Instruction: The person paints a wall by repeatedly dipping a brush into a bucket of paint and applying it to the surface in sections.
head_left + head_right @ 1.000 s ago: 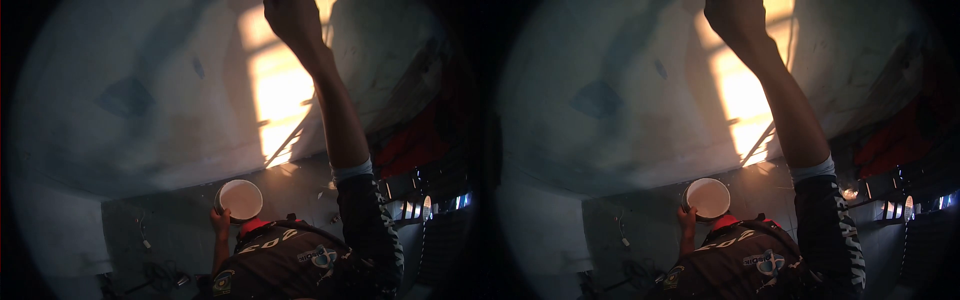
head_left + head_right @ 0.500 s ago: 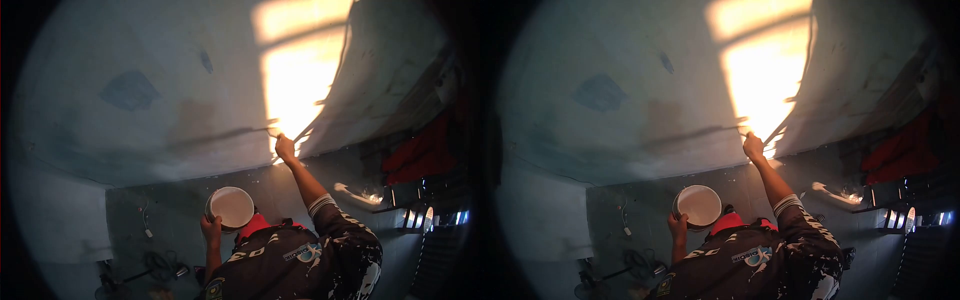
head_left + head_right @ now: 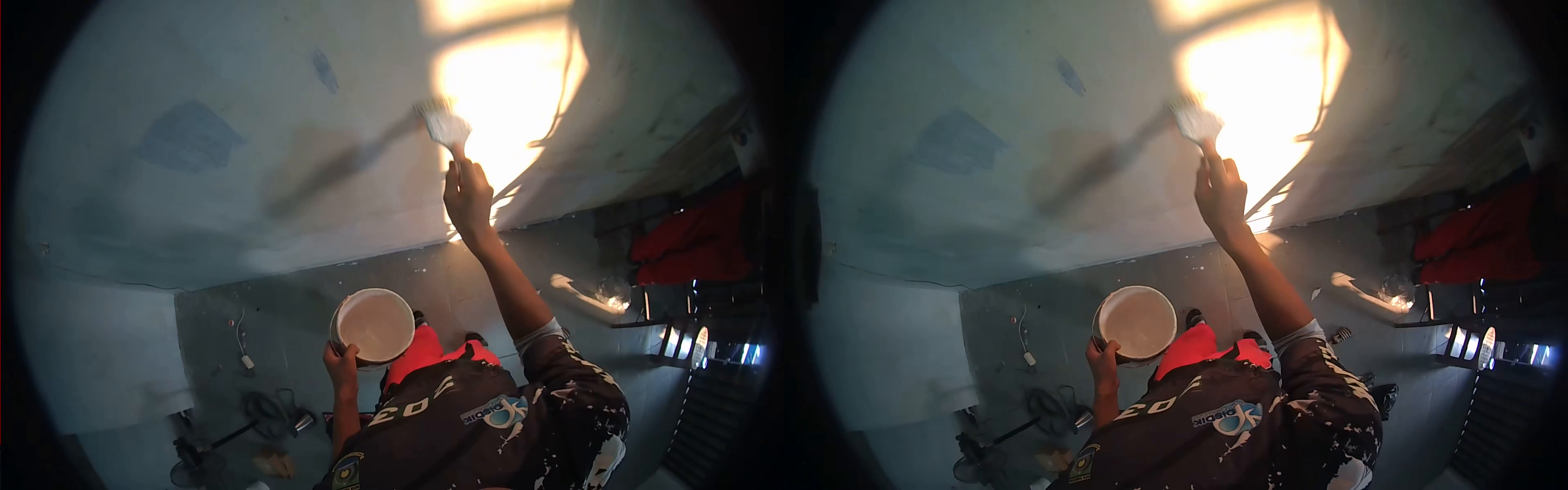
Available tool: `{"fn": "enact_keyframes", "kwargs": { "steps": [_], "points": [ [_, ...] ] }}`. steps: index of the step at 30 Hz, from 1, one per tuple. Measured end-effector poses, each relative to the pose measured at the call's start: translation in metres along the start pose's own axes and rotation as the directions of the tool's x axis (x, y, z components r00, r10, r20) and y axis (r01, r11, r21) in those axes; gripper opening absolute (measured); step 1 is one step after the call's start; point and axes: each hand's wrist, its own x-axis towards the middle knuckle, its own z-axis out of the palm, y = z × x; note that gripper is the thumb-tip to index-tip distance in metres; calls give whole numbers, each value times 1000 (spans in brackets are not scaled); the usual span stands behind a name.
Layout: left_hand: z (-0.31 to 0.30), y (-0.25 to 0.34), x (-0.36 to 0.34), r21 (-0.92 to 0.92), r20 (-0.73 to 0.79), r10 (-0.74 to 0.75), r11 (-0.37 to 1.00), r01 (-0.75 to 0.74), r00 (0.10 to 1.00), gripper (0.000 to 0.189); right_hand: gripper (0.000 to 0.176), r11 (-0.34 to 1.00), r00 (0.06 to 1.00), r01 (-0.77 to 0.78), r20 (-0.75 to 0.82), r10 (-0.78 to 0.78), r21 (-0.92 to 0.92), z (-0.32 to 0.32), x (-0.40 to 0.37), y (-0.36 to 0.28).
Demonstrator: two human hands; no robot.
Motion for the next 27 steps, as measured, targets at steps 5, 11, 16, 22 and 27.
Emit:
{"fn": "enact_keyframes", "kwargs": {
  "steps": [5,11,16,22,27],
  "points": [
    [2,5,-5,37,-62,-24,999,27,998,16,41,988,991,-91,88,103,-124,84,-123,125],
    [-5,17,-13,133,-81,-23,991,34,996,15,31,798,657,-481,454,602,-363,110,-200,177],
    [-11,4,-16,149,-99,-7,989,22,995,16,31,797,690,-556,404,601,-237,111,-136,151],
    [-15,-13,-18,101,-102,-44,993,54,994,17,35,828,841,-537,180,511,159,33,-49,28],
    [-22,-20,-27,61,-80,-70,995,75,994,19,41,929,966,-247,-10,259,276,24,-41,1]
  ]
}}
